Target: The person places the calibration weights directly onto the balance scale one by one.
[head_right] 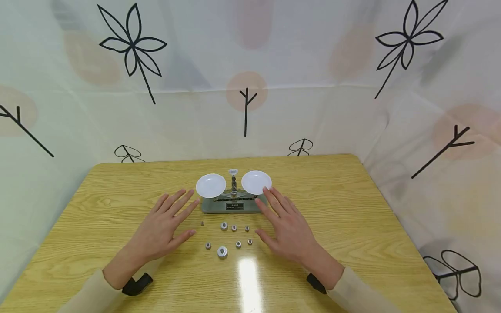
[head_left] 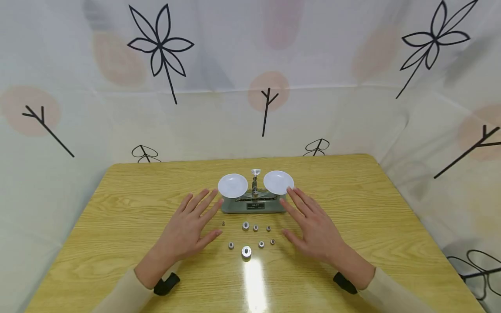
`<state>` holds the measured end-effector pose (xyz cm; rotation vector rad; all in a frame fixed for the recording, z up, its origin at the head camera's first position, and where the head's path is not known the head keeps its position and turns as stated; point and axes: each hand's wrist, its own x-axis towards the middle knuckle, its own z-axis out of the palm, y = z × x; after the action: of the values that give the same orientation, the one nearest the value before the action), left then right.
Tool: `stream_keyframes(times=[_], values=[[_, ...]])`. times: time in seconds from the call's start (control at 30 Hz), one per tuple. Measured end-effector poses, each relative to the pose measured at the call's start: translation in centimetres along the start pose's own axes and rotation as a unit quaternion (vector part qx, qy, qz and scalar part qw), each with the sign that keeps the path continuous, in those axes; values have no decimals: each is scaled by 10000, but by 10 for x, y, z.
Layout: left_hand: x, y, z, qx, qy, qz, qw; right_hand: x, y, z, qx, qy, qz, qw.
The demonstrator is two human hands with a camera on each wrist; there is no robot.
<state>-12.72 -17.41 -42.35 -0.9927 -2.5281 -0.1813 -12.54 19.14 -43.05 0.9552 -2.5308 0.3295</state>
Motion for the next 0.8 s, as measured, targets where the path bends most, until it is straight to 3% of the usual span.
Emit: stream_keyframes(times=[0.4,0.8], values=[[2,5,0,-1097,46,-405,9931,-1,2,6,782,537,95,9954],[5,0,7,-1668,-213,-885,9818,-2,2,8,1230,800,-39,9892]])
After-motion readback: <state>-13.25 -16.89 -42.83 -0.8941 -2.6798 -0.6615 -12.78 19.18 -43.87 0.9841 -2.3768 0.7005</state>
